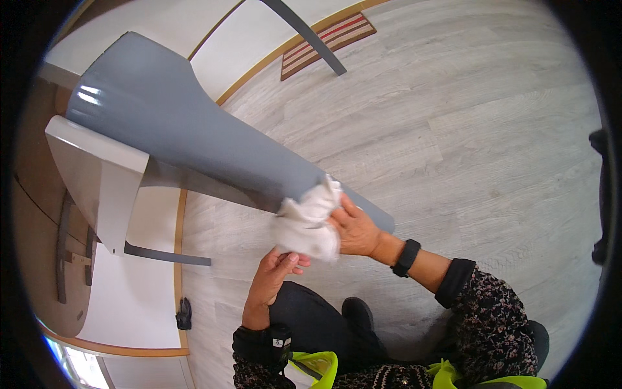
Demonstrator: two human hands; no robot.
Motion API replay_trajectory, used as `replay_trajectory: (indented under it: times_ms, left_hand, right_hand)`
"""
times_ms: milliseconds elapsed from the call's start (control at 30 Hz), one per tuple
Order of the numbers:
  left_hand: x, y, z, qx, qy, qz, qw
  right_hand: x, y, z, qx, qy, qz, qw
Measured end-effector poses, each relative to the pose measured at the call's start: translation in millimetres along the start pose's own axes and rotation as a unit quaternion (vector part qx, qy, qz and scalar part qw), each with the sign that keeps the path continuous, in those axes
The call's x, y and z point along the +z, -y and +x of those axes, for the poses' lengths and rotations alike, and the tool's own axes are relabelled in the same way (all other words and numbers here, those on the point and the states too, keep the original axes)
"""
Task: The person kneels and wipes the grey metal legs of a white table with a white cloth. They clean each leg in turn, moving around the table to reach different sides.
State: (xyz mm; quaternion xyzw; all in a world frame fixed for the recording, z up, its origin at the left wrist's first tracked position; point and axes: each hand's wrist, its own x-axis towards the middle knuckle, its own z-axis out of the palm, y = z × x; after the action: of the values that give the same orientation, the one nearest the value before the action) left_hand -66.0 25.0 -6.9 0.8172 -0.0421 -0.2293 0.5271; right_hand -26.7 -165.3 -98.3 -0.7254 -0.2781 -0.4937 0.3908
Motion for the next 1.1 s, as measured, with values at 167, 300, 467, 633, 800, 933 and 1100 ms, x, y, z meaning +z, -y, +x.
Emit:
replay_trajectory:
  times_ms: [167,300,467,633,800,933,1100]
  left_hand:
    - [1,-4,4,-0.012,0.015,0.003,1.0]
    - [0,-10,4,-0.015,0.019,-0.003,1.0]
    - [-2,-12,5,-0.013,0.019,-0.004,1.0]
    - [-2,-9,6,-0.002,0.018,-0.017,1.0]
    - [-7,-7,9,-0.009,0.01,-0.011,1.0]
    - [-10,-5,9,-0.035,0.003,-0.014,0.999]
    - [-13,-5,5,-0.023,0.007,0.001,1.0]
  right_hand:
    - [-1,-23,-72,0.061,0.189,-0.068,0.978]
    - [-10,-25,-73,0.132,0.173,-0.033,0.975]
    - [-15,-13,-18,0.165,0.065,0.044,0.983]
    - [-26,7,59,0.172,-0.003,0.116,0.978]
    - [-28,27,127,0.135,-0.085,0.104,0.982]
    - [-23,28,138,0.115,-0.136,0.115,0.977]
    - [-11,11,105,0.093,-0.132,0.098,0.982]
